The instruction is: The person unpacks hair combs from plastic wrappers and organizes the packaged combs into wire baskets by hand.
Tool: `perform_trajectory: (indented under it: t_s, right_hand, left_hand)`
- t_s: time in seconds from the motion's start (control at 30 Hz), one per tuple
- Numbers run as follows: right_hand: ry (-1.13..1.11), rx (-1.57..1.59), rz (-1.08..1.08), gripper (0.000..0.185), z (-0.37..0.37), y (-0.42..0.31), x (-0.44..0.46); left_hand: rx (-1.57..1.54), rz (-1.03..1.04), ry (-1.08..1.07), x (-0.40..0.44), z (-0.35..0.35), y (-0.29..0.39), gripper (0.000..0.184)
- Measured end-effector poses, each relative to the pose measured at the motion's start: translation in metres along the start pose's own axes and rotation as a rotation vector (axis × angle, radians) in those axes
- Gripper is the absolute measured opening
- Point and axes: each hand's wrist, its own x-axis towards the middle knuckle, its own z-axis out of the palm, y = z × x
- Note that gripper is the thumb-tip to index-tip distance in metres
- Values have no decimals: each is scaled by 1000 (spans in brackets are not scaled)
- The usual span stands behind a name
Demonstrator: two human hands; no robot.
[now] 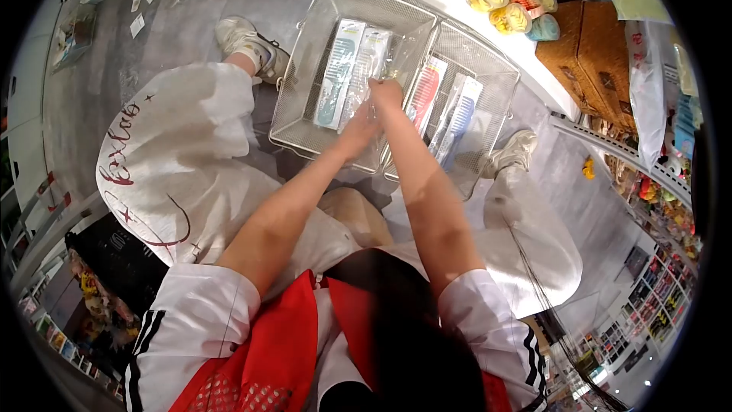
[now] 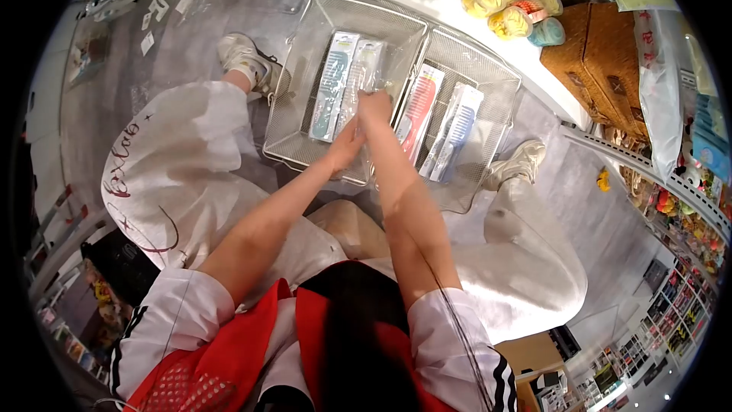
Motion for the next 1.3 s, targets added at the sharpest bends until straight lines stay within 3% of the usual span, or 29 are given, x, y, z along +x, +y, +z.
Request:
perform_trajectory:
  t_s: [0.07,0.13,0.23,0.33,0.4,0.53,0.63,0.7,0.83,0.93,1.0,1.07,1.13,1.23,1.3]
  right_hand:
    - [-26,125,47,28,-1,-3,3]
    - [103,27,-104,24,9,14,21]
    - [130,56,-192,19,5,22,36]
    - [103,86,-159,16,1,14,31]
    - [33,70,-225,15,-4,-2,15]
    - [-136,-123,-400,12,-5,-14,20]
    - [122,-281,-693,14,-8,-23,8]
    - [-7,-373,-743,11,-13,-27,14]
    - [-78,-444,-826,40,-5,-30,35]
    - [-30,-758,-887,59,-1,-35,38]
    - [25,-874,-864,60,3,-43,42]
    - [74,-970,-837,61,10,-47,51]
    - [116,-1052,-795,61,17,-48,60]
    - [3,-1051,-686,66,11,-63,73]
    - [-53,-949,-612,71,7,-64,91]
  left_hand:
    - [169,-29,67,-2,8,17,75]
    - [493,12,113,1,14,19,84]
    - [513,30,127,4,17,13,85]
    - [282,-96,42,5,10,17,79]
    - [65,-42,-17,10,8,-19,69]
    - [-201,-47,-47,15,-13,-25,54]
    - [-345,-246,13,28,-16,-21,41]
    - [-467,-473,129,35,-18,-20,30]
    - [-813,-791,135,44,-28,-41,27]
    - [-829,-874,217,50,-26,-54,20]
    - [-906,-883,-4,54,-37,-71,20]
    - [-865,-908,-55,58,-43,-82,17]
    - [-708,-960,52,50,-43,-49,11]
    - [-208,-684,-124,40,-42,-66,14]
    - [77,-623,-60,39,-41,-55,19]
